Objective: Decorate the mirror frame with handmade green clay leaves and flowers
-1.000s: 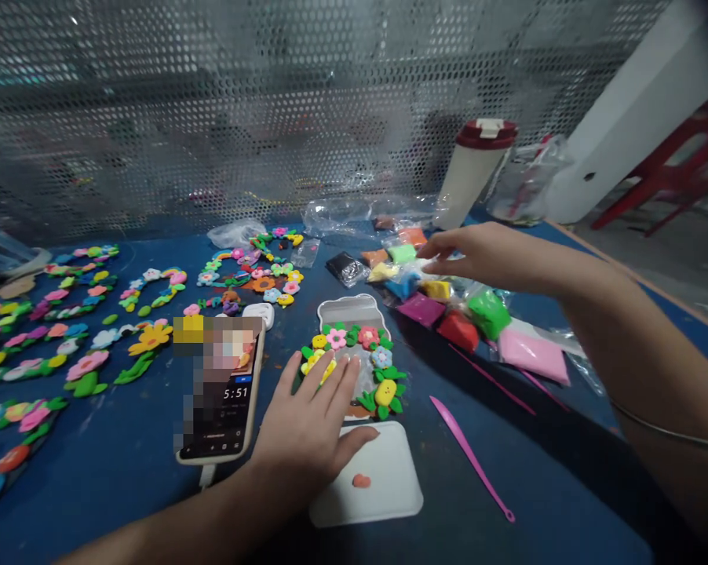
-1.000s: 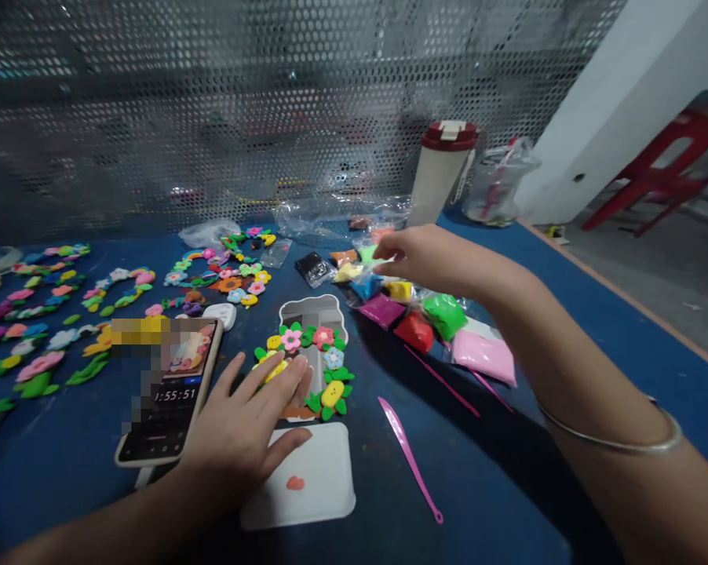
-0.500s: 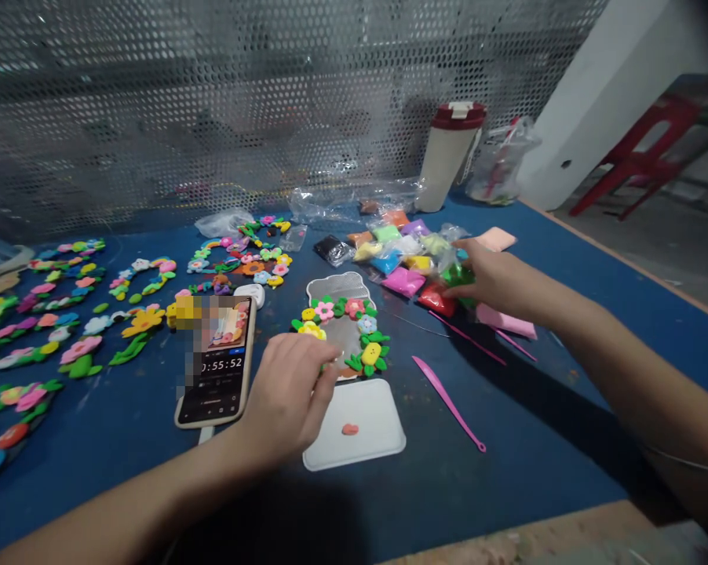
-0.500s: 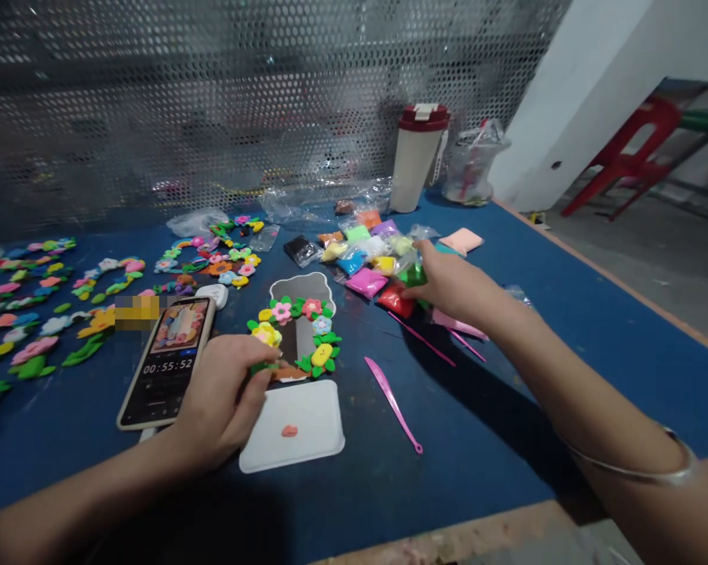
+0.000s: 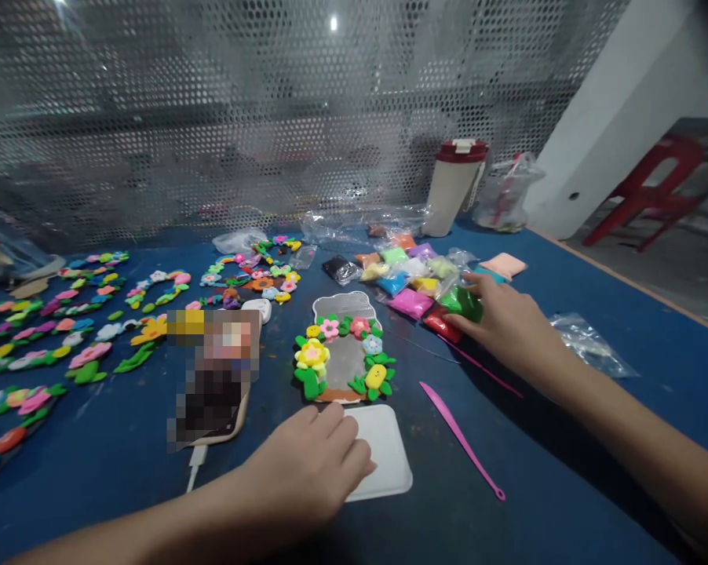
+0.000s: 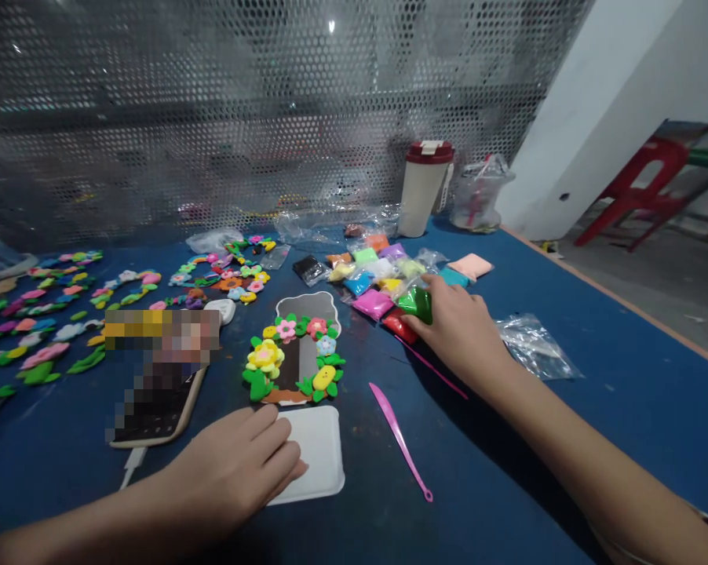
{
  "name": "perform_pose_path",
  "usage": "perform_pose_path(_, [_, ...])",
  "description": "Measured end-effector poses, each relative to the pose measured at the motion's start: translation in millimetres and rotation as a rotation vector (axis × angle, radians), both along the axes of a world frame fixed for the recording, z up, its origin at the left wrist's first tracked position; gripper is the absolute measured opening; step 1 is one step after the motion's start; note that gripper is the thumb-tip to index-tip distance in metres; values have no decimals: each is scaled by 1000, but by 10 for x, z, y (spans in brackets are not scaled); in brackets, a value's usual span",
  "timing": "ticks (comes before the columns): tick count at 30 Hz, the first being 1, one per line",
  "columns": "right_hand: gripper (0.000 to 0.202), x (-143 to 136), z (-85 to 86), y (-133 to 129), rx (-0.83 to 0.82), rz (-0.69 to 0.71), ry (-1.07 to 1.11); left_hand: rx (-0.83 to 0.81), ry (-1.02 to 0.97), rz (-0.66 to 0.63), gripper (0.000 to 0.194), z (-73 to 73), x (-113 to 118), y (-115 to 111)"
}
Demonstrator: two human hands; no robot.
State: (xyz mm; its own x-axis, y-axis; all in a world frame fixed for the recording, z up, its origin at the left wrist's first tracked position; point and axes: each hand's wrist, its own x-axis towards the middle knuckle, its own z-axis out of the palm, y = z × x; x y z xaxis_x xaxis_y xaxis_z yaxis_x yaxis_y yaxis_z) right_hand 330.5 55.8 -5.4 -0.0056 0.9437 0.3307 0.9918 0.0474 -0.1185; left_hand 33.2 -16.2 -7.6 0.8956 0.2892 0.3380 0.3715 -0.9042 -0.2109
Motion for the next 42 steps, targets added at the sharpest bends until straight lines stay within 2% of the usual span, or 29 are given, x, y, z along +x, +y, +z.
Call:
perform_pose_path(3, [63, 12, -58, 1, 35, 6, -20, -30, -10, -63, 19, 25, -8, -26])
perform_pose_path(6, [67, 5, -85, 2, 79, 23, -29, -156, -54, -92, 18, 48, -8, -30])
perform_pose_path(10, [68, -44, -24, -12, 186, 33, -23, -297, -201, -45, 18, 17, 4, 8])
perform_pose_path(13, [56, -154, 80, -84, 335, 75, 30, -483, -310, 66, 19, 24, 12, 37])
perform_pose_path(16, [39, -344, 171, -226, 488, 202, 117, -669, -421, 177, 14, 70, 13, 39])
perform_pose_path(18, [31, -490, 198, -346, 534, 320, 155, -752, -503, 211, 15, 95, 16, 26])
perform_pose_path(23, [29, -763, 148, -615, 417, 740, 190, -993, -654, 267, 10, 95, 45, -16])
perform_pose_path(25, [28, -809, 112, -672, 381, 835, 212, -1126, -717, 302, 16, 75, 63, -17])
perform_pose_path(27, [28, -825, 82, -694, 341, 865, 262, -1224, -776, 342, 16, 51, 79, -5])
perform_pose_path(29, [29, -824, 57, -692, 282, 856, 339, -1216, -812, 397, 15, 31, 93, 16])
perform_pose_path(32, [29, -814, 26, -677, 181, 805, 450, -1047, -829, 433, 18, 21, 108, 48])
perform_pose_path(36, [30, -802, 9, -677, 81, 770, 509, -836, -815, 298, 9, 43, 121, 48])
perform_pose_path(37, [30, -799, 11, -678, 68, 765, 517, -806, -802, 268, 13, 51, 122, 40])
perform_pose_path(40, [29, -798, 23, -676, 55, 740, 542, -771, -753, 261, 28, 67, 120, 13])
perform_pose_path(42, [29, -801, 32, -672, 55, 727, 546, -771, -731, 286, 30, 70, 111, 2])
